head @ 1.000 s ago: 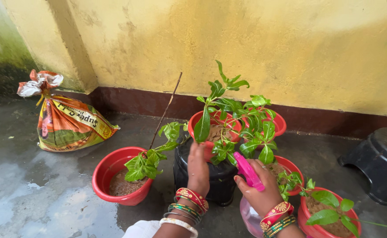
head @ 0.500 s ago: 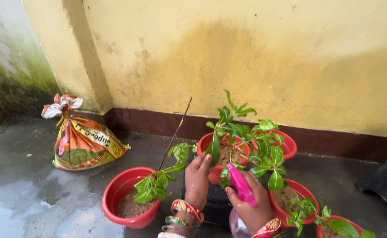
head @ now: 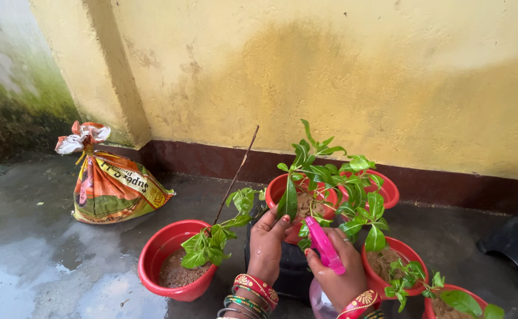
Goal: The person sprays a plant in a red pot with a pink spray bottle while using their other hand to move leaves and stems.
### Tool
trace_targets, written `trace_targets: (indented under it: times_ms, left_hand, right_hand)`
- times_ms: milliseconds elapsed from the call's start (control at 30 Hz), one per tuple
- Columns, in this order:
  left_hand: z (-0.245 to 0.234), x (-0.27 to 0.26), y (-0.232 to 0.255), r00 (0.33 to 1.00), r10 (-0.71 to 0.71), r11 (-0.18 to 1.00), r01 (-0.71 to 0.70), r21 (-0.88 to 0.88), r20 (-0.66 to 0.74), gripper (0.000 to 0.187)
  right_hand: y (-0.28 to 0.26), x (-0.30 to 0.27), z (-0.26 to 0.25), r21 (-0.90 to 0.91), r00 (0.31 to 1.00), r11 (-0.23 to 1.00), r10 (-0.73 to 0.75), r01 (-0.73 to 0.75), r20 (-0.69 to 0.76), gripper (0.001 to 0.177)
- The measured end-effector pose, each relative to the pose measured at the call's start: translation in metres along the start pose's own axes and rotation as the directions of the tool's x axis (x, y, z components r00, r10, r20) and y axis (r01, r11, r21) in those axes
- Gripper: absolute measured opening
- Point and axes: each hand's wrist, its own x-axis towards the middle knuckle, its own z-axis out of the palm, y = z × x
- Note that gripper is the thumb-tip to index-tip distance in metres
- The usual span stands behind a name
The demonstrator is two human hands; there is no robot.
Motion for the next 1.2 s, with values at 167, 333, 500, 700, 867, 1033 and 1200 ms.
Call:
trace_targets:
  times_ms: [167,333,500,700,867,1033,1200]
  left_hand:
    - [0.005,-0.004,0.001,1.0,-0.006,0.999,0.007,-0.053,0.016,0.038]
    - [0.005,-0.008,-0.001,1.0,-0.01,1.0,0.01,-0.028,0.026,0.038]
    - [0.002,-0.003,-0.006,1.0,-0.003,0.999,0.004,-0.038,0.027,0.037]
    - [0.006,-0.005,0.001,1.0,-0.01,0.998,0.011,-0.057,0.027,0.038]
    - [0.005,-0.001,0.001,1.0,-0.007,0.995,0.01,-0.101,0.027,0.039]
    - [0.004,0.002,-0.003,1.0,-0.026,0.996,0.027,-0.085,0.015,0.039]
    - [0.003,0.004,-0.008,0.999,0.008,0.999,-0.006,-0.047,0.031,0.04]
  right_hand:
    - [0.005,-0.003,-0.003,0.01,0.991,0.991,-0.134,0.133,0.019,0.041]
    - [0.004,-0.003,0.0,0.04,0.996,0.996,-0.076,0.074,0.05,0.039]
    - [0.002,-0.003,0.003,-0.093,0.994,0.99,-0.101,0.104,0.043,0.037]
    - [0.005,-0.002,0.0,-0.001,0.997,0.997,-0.074,0.074,0.006,0.04]
    - [0.002,0.001,-0.005,-0.034,0.995,0.994,-0.1,0.1,-0.011,0.041]
    - [-0.004,0.0,-0.006,-0.108,0.996,0.991,-0.08,0.083,0.029,0.039]
    - [-0.003,0.001,-0.005,-0.116,0.997,0.991,-0.068,0.072,0.033,0.04]
